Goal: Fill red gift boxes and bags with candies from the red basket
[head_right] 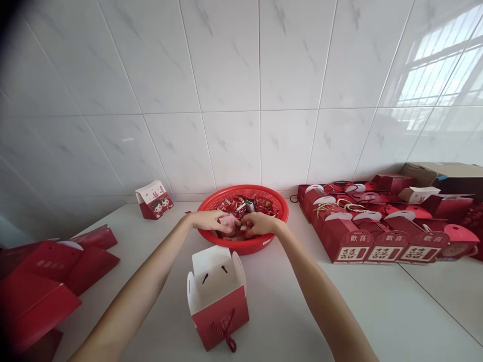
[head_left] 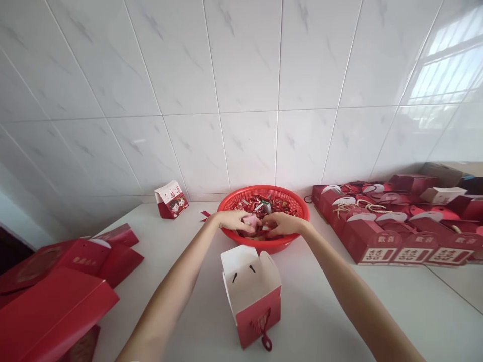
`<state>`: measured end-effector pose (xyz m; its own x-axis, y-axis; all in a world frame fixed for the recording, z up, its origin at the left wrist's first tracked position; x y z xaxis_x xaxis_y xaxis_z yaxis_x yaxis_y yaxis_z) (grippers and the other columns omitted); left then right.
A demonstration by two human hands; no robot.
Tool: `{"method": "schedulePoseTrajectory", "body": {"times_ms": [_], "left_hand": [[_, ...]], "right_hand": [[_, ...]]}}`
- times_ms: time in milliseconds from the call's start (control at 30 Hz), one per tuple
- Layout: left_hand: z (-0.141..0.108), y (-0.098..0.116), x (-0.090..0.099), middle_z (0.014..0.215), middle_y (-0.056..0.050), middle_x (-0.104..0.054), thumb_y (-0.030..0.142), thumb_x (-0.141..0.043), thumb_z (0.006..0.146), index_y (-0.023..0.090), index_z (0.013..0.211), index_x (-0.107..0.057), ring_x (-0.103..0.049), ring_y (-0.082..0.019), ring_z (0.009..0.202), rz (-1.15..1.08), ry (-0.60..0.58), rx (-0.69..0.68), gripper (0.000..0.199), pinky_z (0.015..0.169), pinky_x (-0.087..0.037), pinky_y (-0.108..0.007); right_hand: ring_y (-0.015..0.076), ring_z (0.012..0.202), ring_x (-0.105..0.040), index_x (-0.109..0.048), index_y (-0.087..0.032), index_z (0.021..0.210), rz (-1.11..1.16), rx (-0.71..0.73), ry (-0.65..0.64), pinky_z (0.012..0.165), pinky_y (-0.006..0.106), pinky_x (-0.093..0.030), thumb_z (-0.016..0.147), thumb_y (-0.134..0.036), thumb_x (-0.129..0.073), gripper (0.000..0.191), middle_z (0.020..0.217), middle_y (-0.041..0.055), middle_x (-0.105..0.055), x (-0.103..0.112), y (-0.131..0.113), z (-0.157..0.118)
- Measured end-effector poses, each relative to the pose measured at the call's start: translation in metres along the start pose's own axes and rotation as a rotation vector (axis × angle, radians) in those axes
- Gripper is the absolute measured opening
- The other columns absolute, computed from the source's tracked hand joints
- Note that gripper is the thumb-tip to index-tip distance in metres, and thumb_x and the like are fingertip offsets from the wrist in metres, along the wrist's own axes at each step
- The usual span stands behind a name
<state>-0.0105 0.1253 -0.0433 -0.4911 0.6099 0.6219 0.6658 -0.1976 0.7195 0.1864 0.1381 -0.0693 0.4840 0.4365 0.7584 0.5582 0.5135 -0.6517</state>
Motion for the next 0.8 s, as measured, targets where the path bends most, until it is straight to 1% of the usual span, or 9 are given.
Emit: {"method": "schedulePoseTrajectory", "body": {"times_ms": [133, 233, 333, 400, 467, 567, 633, 733, 800], "left_hand": [[0.019, -0.017, 0.007, 0.094, -0.006, -0.077, 0.061, -0.086, 0.060, 0.021, 0.118, -0.069, -0.073, -0.028, 0.089, -0.268, 0.092, 0.027, 0.072, 0.070, -0.058, -0.034], [0.032, -0.022, 0.012, 0.092, -0.008, -0.078, 0.061, -0.085, 0.063, 0.018, 0.122, -0.066, -0.073, -0.028, 0.089, -0.324, 0.184, -0.061, 0.075, 0.079, -0.058, -0.038], [0.039, -0.022, 0.017, 0.105, -0.010, -0.077, 0.058, -0.086, 0.064, 0.016, 0.126, -0.064, -0.070, -0.031, 0.104, -0.355, 0.339, -0.185, 0.078, 0.093, -0.054, -0.041], [0.040, -0.023, 0.019, 0.112, -0.010, -0.075, 0.057, -0.086, 0.063, 0.018, 0.127, -0.063, -0.067, -0.032, 0.112, -0.376, 0.417, -0.211, 0.078, 0.099, -0.052, -0.042], [0.038, -0.024, 0.019, 0.111, -0.009, -0.076, 0.057, -0.085, 0.063, 0.018, 0.119, -0.066, -0.066, -0.032, 0.114, -0.372, 0.446, -0.205, 0.070, 0.102, -0.050, -0.043], [0.034, -0.024, 0.016, 0.102, -0.007, -0.078, 0.058, -0.082, 0.065, 0.019, 0.094, -0.072, -0.068, -0.032, 0.110, -0.332, 0.430, -0.180, 0.050, 0.105, -0.047, -0.043], [0.032, -0.024, 0.014, 0.096, -0.005, -0.078, 0.059, -0.083, 0.065, 0.020, 0.085, -0.073, -0.069, -0.031, 0.106, -0.332, 0.411, -0.169, 0.045, 0.104, -0.048, -0.041], [0.031, -0.019, 0.012, 0.097, -0.005, -0.078, 0.062, -0.085, 0.061, 0.019, 0.089, -0.073, -0.068, -0.031, 0.106, -0.362, 0.403, -0.189, 0.053, 0.103, -0.049, -0.041], [0.030, -0.015, 0.011, 0.105, -0.006, -0.077, 0.061, -0.084, 0.064, 0.017, 0.100, -0.073, -0.067, -0.032, 0.110, -0.370, 0.399, -0.219, 0.058, 0.102, -0.049, -0.043]], "right_hand": [[0.0161, 0.071, -0.061, -0.075, -0.022, 0.091, 0.319, -0.028, 0.143, 0.061, 0.025, -0.048, 0.068, -0.022, -0.070, 0.024, 0.077, -0.0015, -0.067, 0.007, 0.003, -0.001], [0.0135, 0.058, -0.058, -0.071, -0.021, 0.080, 0.683, -0.160, 0.300, 0.051, 0.023, -0.047, 0.065, -0.022, -0.069, 0.015, 0.066, -0.0027, -0.063, 0.010, 0.014, -0.001], [0.0134, 0.054, -0.057, -0.064, -0.021, 0.075, 0.882, -0.214, 0.424, 0.048, 0.025, -0.050, 0.067, -0.026, -0.067, 0.010, 0.066, -0.0014, -0.062, 0.012, 0.023, -0.001], [0.0141, 0.057, -0.059, -0.059, -0.022, 0.074, 0.951, -0.202, 0.486, 0.050, 0.026, -0.053, 0.070, -0.030, -0.065, 0.011, 0.069, -0.0002, -0.063, 0.015, 0.026, 0.000], [0.0151, 0.060, -0.061, -0.058, -0.022, 0.075, 1.019, -0.191, 0.526, 0.053, 0.027, -0.055, 0.071, -0.032, -0.066, 0.014, 0.071, 0.0011, -0.064, 0.017, 0.028, 0.001], [0.0151, 0.062, -0.062, -0.058, -0.021, 0.077, 1.085, -0.180, 0.553, 0.053, 0.026, -0.053, 0.072, -0.035, -0.068, 0.018, 0.074, 0.0017, -0.066, 0.018, 0.029, 0.001], [0.0141, 0.063, -0.062, -0.058, -0.022, 0.079, 1.103, -0.144, 0.581, 0.055, 0.026, -0.053, 0.071, -0.036, -0.072, 0.022, 0.079, 0.0007, -0.067, 0.018, 0.029, -0.001], [0.0156, 0.074, -0.066, -0.061, -0.023, 0.091, 1.022, -0.039, 0.661, 0.069, 0.030, -0.058, 0.074, -0.041, -0.076, 0.029, 0.091, 0.0006, -0.071, 0.019, 0.025, -0.006], [0.0193, 0.092, -0.069, -0.063, -0.024, 0.105, 0.842, 0.073, 0.699, 0.086, 0.035, -0.058, 0.078, -0.046, -0.075, 0.037, 0.104, 0.0029, -0.074, 0.020, 0.018, -0.009]]}}
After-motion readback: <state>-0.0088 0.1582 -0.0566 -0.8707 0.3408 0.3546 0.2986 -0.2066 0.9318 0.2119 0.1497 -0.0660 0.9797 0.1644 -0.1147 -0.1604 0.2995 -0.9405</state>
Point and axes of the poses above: each hand's wrist, its own z-axis towards the middle knuckle, its own x-axis out of the back of the hand, y = z × x, the point moved 3 cm from there along z, towards the middle knuckle
